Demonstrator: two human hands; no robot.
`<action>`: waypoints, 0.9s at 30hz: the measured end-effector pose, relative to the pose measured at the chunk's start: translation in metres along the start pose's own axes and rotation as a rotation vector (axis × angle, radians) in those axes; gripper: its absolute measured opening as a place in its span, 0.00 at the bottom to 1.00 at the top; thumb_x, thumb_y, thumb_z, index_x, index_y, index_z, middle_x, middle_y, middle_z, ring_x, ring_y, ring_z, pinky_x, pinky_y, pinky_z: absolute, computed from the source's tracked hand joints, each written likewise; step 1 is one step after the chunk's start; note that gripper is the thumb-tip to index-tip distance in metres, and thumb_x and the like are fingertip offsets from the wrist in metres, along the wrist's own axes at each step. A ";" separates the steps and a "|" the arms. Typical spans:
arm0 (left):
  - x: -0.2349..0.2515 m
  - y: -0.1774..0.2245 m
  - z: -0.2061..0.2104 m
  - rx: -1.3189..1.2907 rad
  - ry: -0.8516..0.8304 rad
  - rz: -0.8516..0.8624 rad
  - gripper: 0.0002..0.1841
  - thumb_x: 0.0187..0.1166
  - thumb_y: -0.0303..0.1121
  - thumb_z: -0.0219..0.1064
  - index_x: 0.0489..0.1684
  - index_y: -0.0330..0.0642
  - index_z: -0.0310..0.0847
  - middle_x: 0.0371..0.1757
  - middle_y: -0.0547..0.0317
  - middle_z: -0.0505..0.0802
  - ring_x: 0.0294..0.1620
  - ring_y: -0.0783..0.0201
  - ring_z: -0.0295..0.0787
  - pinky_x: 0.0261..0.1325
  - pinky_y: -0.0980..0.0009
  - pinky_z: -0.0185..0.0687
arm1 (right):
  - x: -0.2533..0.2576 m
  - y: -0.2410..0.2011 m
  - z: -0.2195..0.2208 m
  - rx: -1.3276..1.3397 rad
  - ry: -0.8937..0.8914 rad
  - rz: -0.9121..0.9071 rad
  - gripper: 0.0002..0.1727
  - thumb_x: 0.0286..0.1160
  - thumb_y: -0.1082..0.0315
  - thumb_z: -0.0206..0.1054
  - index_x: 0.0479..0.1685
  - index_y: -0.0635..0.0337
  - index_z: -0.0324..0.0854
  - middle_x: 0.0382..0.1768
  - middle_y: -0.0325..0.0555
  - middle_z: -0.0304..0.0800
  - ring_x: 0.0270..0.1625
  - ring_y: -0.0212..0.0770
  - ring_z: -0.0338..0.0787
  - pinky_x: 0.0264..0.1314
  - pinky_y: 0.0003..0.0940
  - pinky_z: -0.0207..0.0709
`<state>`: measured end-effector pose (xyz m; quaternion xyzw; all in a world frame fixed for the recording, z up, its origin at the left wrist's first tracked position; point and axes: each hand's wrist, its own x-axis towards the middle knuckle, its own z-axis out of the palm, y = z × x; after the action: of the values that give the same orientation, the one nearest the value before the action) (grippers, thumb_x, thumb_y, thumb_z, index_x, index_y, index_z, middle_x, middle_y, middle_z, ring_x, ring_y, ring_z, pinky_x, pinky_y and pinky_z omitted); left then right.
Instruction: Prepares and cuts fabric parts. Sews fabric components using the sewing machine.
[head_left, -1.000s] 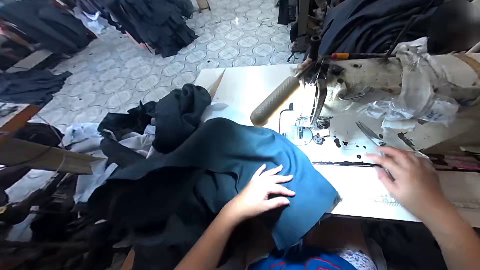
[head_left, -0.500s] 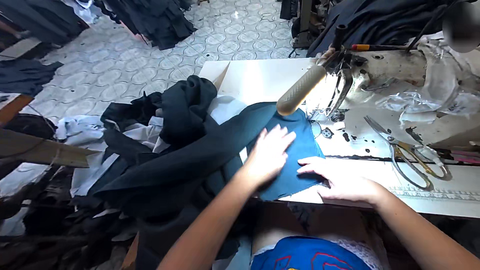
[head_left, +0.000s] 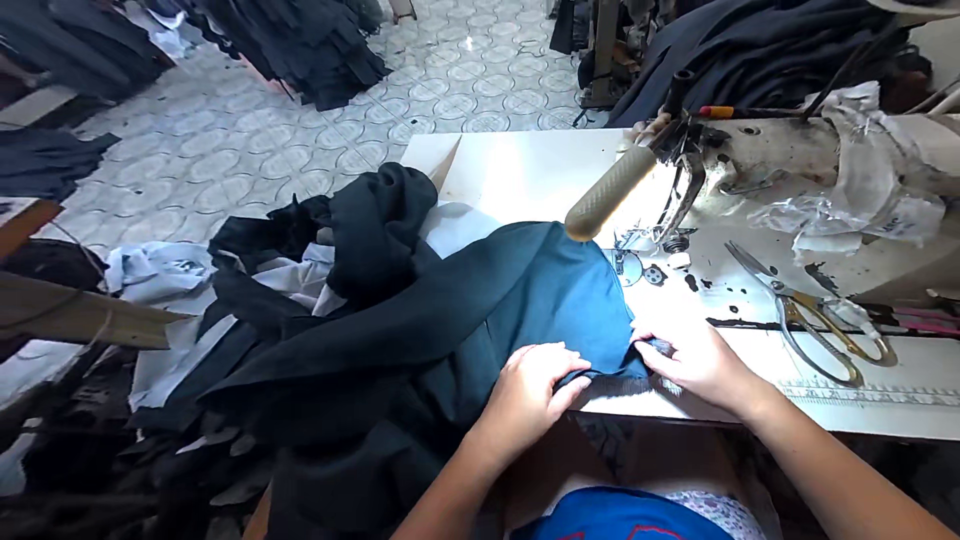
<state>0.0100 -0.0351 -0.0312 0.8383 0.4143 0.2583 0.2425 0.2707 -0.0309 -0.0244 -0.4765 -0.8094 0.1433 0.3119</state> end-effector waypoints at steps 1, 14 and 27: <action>0.004 -0.003 -0.008 -0.047 -0.105 0.001 0.17 0.85 0.42 0.61 0.55 0.44 0.94 0.59 0.54 0.96 0.72 0.50 0.88 0.78 0.47 0.74 | 0.002 -0.002 0.003 -0.052 0.094 -0.002 0.15 0.74 0.63 0.61 0.35 0.61 0.92 0.38 0.50 0.96 0.44 0.47 0.95 0.49 0.46 0.85; 0.024 0.040 -0.085 0.460 -0.446 -0.213 0.13 0.84 0.27 0.60 0.55 0.37 0.92 0.61 0.37 0.90 0.67 0.36 0.85 0.65 0.39 0.79 | 0.043 -0.019 -0.013 0.561 -0.586 0.319 0.22 0.87 0.59 0.55 0.63 0.69 0.82 0.54 0.49 0.91 0.59 0.35 0.88 0.70 0.37 0.76; 0.007 -0.034 -0.025 -1.328 0.109 0.135 0.19 0.87 0.55 0.56 0.48 0.61 0.94 0.49 0.81 0.96 0.52 0.87 0.89 0.58 0.83 0.82 | 0.014 -0.035 0.056 1.657 0.344 0.699 0.27 0.94 0.58 0.37 0.40 0.48 0.85 0.35 0.35 0.96 0.41 0.28 0.95 0.45 0.28 0.91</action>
<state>-0.0212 -0.0058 -0.0325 0.5208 0.1255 0.5151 0.6691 0.2055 -0.0328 -0.0433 -0.3330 -0.1997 0.6916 0.6090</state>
